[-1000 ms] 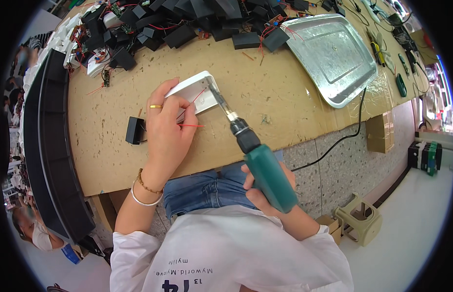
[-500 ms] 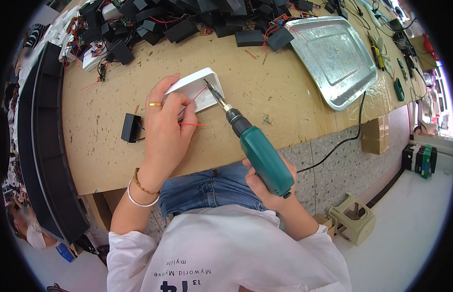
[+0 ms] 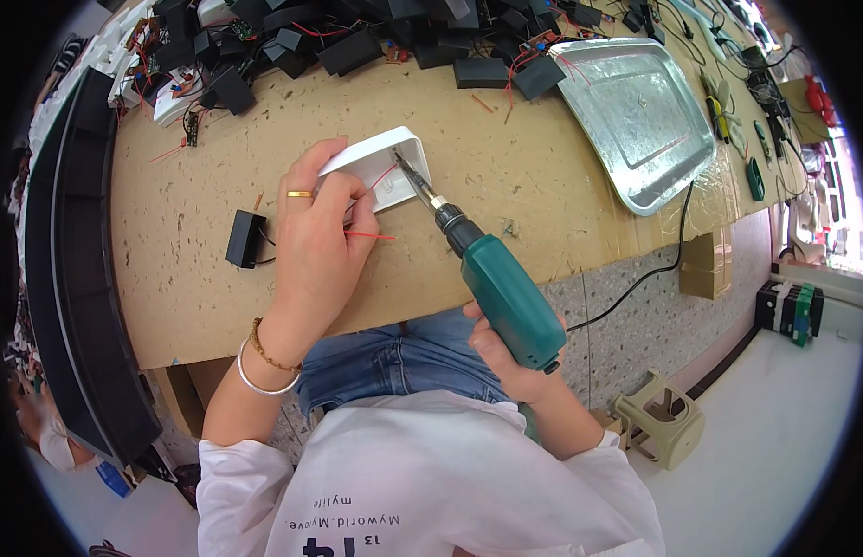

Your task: Soldering wires to small electronic components at a factory workstation.

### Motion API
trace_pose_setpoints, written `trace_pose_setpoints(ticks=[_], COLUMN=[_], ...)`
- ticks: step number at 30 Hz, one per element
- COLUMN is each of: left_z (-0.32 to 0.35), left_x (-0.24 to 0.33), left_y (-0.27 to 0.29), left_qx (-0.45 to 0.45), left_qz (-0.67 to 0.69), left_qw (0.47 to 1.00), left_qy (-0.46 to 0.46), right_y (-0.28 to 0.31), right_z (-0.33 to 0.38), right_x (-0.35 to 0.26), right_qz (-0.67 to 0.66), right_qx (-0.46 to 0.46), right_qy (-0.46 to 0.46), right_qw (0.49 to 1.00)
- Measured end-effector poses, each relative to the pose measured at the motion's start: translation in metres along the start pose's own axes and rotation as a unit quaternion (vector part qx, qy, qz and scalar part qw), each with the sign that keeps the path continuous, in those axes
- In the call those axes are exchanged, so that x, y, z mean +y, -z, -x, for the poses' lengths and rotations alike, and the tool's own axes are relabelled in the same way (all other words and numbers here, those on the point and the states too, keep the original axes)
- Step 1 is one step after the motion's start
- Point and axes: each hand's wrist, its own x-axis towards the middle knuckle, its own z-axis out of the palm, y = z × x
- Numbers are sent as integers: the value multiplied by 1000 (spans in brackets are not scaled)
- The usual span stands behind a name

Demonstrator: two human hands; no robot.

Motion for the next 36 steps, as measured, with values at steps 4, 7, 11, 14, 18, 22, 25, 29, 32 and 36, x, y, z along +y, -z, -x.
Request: trace_pose_setpoints(ticks=[4,7,11,14,18,22,25,29,32,36], left_z=[0,0,0,0,-1,0,0,-1,-1,0], left_x=[-1,-1,-2,-2,-1,-2,-2,-2,0,0], left_y=[0,0,-1,-1,0,0,0,1,2,2], left_qx=[5,13,7,6,-1,5,2,1,-4,-9], left_qz=[-7,-18,-11,-9,-11,-23,-20,-21,-21,-18], left_qw=[1000,999,1000,1000,1000,999,999,999,999,1000], left_qy=[-10,-29,-26,-24,-25,-36,-33,-38,-25,-10], right_y=[-2,3,2,2,3,-1,-4,-1,0,-6], right_z=[1,1,4,5,4,5,5,8,7,6], right_x=[-6,-2,-6,-7,-12,-18,-20,-15,-16,-23], right_qz=[-22,5,-9,-17,-20,22,30,23,-16,18], right_qx=[13,-18,-16,-26,-31,1,6,5,-35,4], right_qy=[-32,5,-3,-8,-23,-67,-63,-71,-34,-54], right_qw=[999,1000,1000,999,999,997,998,997,999,998])
